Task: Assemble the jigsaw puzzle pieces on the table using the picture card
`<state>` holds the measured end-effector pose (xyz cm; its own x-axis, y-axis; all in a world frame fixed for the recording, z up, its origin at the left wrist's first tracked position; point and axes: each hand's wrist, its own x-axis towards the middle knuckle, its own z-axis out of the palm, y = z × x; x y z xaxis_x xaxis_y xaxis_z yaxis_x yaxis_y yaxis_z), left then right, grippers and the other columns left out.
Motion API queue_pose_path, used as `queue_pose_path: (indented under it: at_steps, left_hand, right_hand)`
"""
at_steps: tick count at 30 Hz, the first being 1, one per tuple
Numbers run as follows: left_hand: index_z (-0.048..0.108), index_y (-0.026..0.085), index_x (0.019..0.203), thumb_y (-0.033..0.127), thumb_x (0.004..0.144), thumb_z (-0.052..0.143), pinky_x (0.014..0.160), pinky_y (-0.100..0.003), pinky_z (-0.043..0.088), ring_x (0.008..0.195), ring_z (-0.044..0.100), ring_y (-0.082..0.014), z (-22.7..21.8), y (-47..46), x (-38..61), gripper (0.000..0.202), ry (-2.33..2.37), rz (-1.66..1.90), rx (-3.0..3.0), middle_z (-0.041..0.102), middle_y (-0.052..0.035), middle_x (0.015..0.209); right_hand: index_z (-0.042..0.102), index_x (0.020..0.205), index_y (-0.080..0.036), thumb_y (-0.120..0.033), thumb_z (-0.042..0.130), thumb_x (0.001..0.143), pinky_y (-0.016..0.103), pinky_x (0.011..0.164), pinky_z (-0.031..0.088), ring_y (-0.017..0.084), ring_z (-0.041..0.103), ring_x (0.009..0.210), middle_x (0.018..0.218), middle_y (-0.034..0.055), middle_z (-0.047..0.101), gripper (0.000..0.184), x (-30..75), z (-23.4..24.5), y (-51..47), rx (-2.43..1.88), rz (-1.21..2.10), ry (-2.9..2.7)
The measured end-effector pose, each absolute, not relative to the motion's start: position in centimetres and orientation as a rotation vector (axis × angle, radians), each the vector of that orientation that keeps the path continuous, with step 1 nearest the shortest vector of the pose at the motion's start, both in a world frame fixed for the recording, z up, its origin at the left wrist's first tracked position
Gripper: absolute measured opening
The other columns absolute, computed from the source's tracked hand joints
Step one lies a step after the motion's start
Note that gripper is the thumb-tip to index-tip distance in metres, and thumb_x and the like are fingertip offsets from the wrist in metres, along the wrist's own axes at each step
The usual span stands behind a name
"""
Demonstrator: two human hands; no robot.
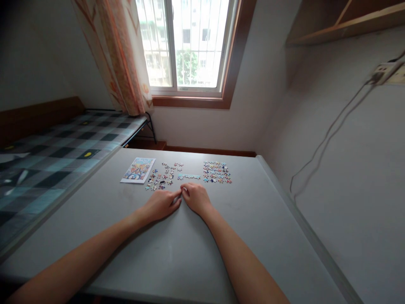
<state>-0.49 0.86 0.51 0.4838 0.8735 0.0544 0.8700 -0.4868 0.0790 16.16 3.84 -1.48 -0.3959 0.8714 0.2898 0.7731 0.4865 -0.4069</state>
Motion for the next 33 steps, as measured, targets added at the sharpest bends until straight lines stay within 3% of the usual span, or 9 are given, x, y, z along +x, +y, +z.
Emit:
queue_pose_path:
  at_steps: [4,9,13,24,33]
  left_hand:
    - [0.056,0.021,0.115,0.04,0.091,0.032,0.069,-0.031,0.046,0.073,0.065,-0.0224,0.2,0.9,-0.6,0.039,1.547,0.156,2.69,0.069,-0.0086,0.082]
    - [0.055,0.021,0.118,0.039,0.09,0.033,0.068,-0.031,0.046,0.073,0.066,-0.0224,0.1,0.9,-0.5,0.04,1.556,0.163,2.684,0.07,-0.0092,0.084]
    - [0.056,0.02,0.114,0.039,0.091,0.032,0.067,-0.031,0.046,0.072,0.066,-0.0226,0.2,0.9,-0.5,0.039,1.553,0.179,2.685,0.07,-0.0093,0.082]
    - [0.058,0.022,0.108,0.039,0.091,0.032,0.065,-0.03,0.046,0.071,0.066,-0.0226,0.5,0.9,-0.4,0.036,1.579,0.17,2.7,0.069,-0.0074,0.079]
    - [0.055,0.023,0.115,0.039,0.091,0.032,0.066,-0.029,0.046,0.072,0.066,-0.022,0.4,0.8,-0.4,0.037,1.576,0.16,2.699,0.07,-0.0069,0.082]
  right_hand:
    - [0.067,0.1,-0.024,-0.022,0.044,0.088,0.025,0.08,0.043,0.016,0.063,0.089,0.098,0.0025,0.07,0.025,16.1,-1.6,3.9,-1.366,0.278,-2.279]
    - [0.056,0.122,-0.023,-0.02,0.038,0.089,0.027,0.083,0.043,0.018,0.062,0.095,0.111,0.0057,0.066,0.037,15.4,-1.6,4.2,-1.476,0.175,-2.286]
    - [0.049,0.13,-0.024,-0.017,0.039,0.086,0.027,0.078,0.043,0.019,0.063,0.092,0.11,0.0064,0.067,0.045,14.8,-1.3,4.6,-1.565,0.108,-2.329]
    - [0.051,0.124,-0.025,-0.025,0.035,0.091,0.027,0.075,0.042,0.019,0.062,0.092,0.111,0.0066,0.066,0.037,14.6,-1.1,4.9,-1.617,0.072,-2.43]
    - [0.046,0.129,-0.023,-0.018,0.038,0.087,0.026,0.074,0.039,0.019,0.062,0.089,0.107,0.0075,0.067,0.043,14.8,-1.2,4.7,-1.625,0.14,-2.303]
